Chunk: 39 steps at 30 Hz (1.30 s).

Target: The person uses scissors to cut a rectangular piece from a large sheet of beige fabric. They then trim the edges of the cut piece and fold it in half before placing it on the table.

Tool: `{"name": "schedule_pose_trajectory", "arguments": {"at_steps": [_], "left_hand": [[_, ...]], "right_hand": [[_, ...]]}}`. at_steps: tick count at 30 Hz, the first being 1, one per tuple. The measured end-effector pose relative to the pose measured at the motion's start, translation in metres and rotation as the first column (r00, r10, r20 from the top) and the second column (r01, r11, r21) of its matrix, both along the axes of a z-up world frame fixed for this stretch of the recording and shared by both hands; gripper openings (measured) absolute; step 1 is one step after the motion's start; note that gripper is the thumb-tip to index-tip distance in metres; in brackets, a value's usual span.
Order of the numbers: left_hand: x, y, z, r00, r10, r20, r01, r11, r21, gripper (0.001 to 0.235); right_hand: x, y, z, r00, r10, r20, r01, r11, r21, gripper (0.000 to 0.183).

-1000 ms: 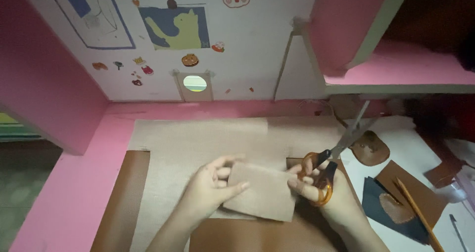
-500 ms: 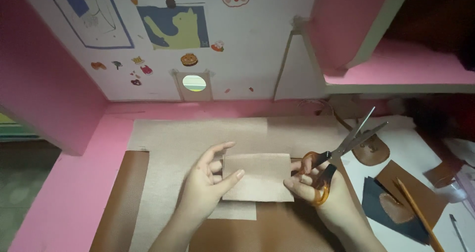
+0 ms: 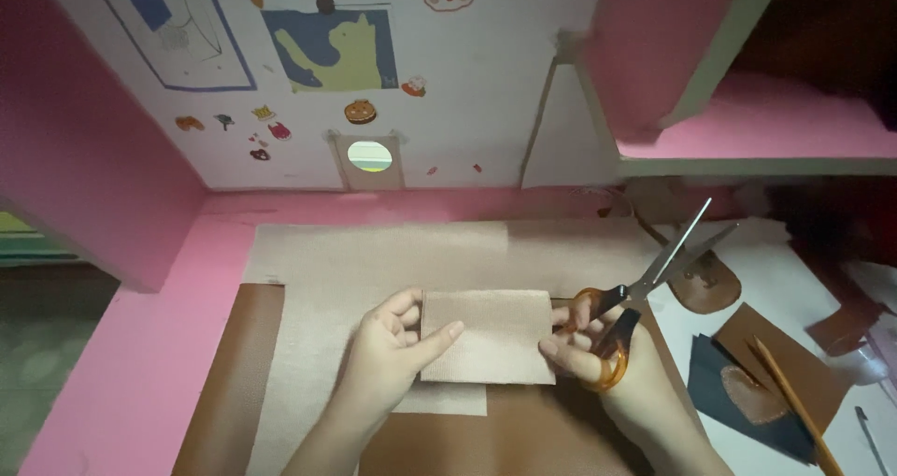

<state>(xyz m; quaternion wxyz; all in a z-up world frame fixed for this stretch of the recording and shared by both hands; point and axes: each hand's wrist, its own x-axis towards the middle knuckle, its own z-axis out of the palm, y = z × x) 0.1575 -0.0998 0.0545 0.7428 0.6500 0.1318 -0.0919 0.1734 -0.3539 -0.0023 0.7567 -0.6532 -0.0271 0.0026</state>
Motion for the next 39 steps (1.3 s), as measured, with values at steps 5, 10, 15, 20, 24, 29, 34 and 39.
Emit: {"name": "schedule_pose_trajectory", "arguments": {"at_steps": [5, 10, 15, 20, 24, 29, 34, 39], "left_hand": [[0.001, 0.013, -0.026, 0.952, -0.125, 0.281, 0.044, 0.960, 0.278, 0.047], [-0.005, 0.008, -0.013, 0.709, -0.277, 0.649, 0.067, 0.942, 0.330, 0.045], [-0.004, 0.006, -0.016, 0.637, -0.347, 0.688, -0.057, 0.869, 0.491, 0.051], [-0.004, 0.007, -0.021, 0.709, -0.277, 0.648, 0.052, 0.938, 0.344, 0.037], [-0.004, 0.007, -0.019, 0.691, -0.266, 0.672, 0.063, 0.948, 0.310, 0.031], [-0.009, 0.003, -0.003, 0.985, -0.015, 0.173, -0.048, 0.934, 0.355, 0.020], [-0.003, 0.005, -0.018, 0.945, -0.140, 0.296, 0.048, 0.953, 0.299, 0.009], [-0.001, 0.002, -0.025, 0.941, -0.203, 0.272, 0.180, 0.978, 0.108, 0.012]], "right_hand": [[0.001, -0.007, -0.004, 0.989, 0.020, 0.148, -0.034, 0.996, 0.086, 0.025], [-0.002, -0.001, 0.010, 0.997, -0.075, 0.012, 0.071, 0.978, 0.195, 0.029], [0.003, 0.001, 0.012, 0.992, -0.104, -0.072, 0.119, 0.961, 0.252, 0.025], [0.015, -0.012, -0.017, 0.976, 0.128, 0.178, -0.169, 0.957, 0.238, 0.037], [0.036, -0.010, -0.070, 0.989, 0.124, 0.075, -0.137, 0.969, 0.208, 0.040], [0.033, -0.024, -0.091, 0.983, 0.118, 0.138, -0.150, 0.955, 0.254, 0.034], [0.021, -0.007, -0.038, 0.966, 0.230, -0.114, -0.212, 0.965, 0.152, 0.038], [-0.013, 0.007, 0.027, 0.980, 0.146, -0.133, -0.148, 0.989, -0.006, 0.031]]}}
